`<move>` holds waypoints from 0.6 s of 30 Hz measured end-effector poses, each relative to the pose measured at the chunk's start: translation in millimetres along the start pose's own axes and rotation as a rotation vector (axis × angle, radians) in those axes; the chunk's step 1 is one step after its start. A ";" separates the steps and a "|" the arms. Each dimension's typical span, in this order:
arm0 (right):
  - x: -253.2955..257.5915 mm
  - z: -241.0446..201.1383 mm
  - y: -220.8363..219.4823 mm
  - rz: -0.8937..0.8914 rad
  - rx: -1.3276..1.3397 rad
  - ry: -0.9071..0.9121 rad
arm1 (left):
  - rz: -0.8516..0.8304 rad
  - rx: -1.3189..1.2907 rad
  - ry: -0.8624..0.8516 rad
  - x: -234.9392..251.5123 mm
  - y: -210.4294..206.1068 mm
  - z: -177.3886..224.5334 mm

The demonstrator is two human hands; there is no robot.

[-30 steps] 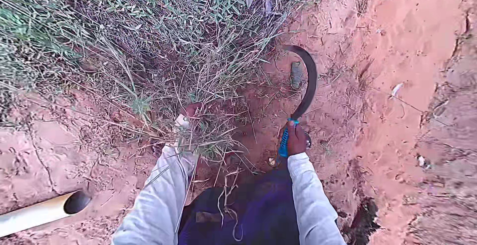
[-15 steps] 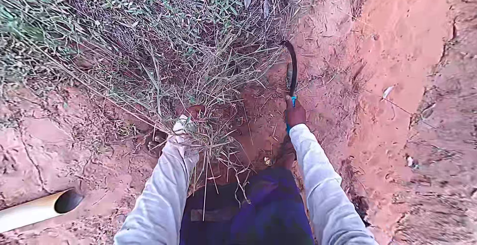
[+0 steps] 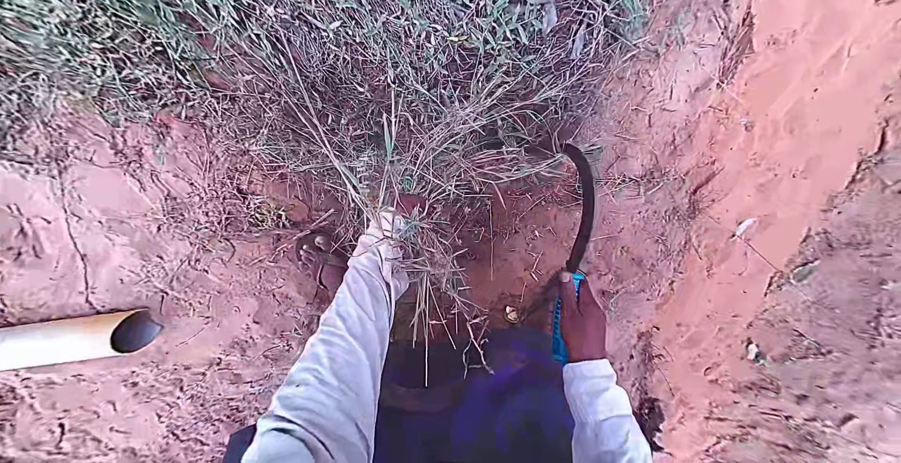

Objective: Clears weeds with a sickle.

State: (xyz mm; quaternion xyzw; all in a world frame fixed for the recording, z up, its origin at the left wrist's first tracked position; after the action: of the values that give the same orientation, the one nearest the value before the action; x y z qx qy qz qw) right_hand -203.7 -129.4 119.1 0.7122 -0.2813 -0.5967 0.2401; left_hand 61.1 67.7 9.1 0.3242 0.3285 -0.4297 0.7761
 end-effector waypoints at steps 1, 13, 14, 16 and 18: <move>-12.7 12.6 -5.2 0.024 0.040 0.007 | -0.056 -0.062 0.368 0.1 -1.9 12.8; 46.5 -9.2 -31.1 0.146 0.147 0.497 | 0.265 -0.121 0.141 5.3 -9.5 -31.3; 57.2 -16.2 -37.1 0.024 0.200 0.392 | 0.156 -0.008 0.221 3.1 -19.4 -25.3; 73.2 -32.4 -42.6 -0.035 0.325 0.340 | -0.130 0.356 0.439 -2.9 -51.6 -4.3; 80.1 -59.0 -26.8 0.024 0.394 0.503 | -0.255 0.488 0.529 -7.4 -84.0 21.3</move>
State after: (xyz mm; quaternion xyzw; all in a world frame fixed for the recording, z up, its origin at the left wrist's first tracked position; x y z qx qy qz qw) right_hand -132.1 -164.6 53.9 0.8668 -0.3317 -0.3329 0.1668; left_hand -10.9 19.0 8.6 0.5557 0.4431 -0.4900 0.5047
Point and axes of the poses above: each hand's wrist, its own x-axis towards the middle knuckle, its own y-axis out of the back of the hand, z = x × y, the point moved 6 cm from there along x, towards the middle knuckle, and after that the axes turned 7 degrees about -x, right-handed, at the moved point
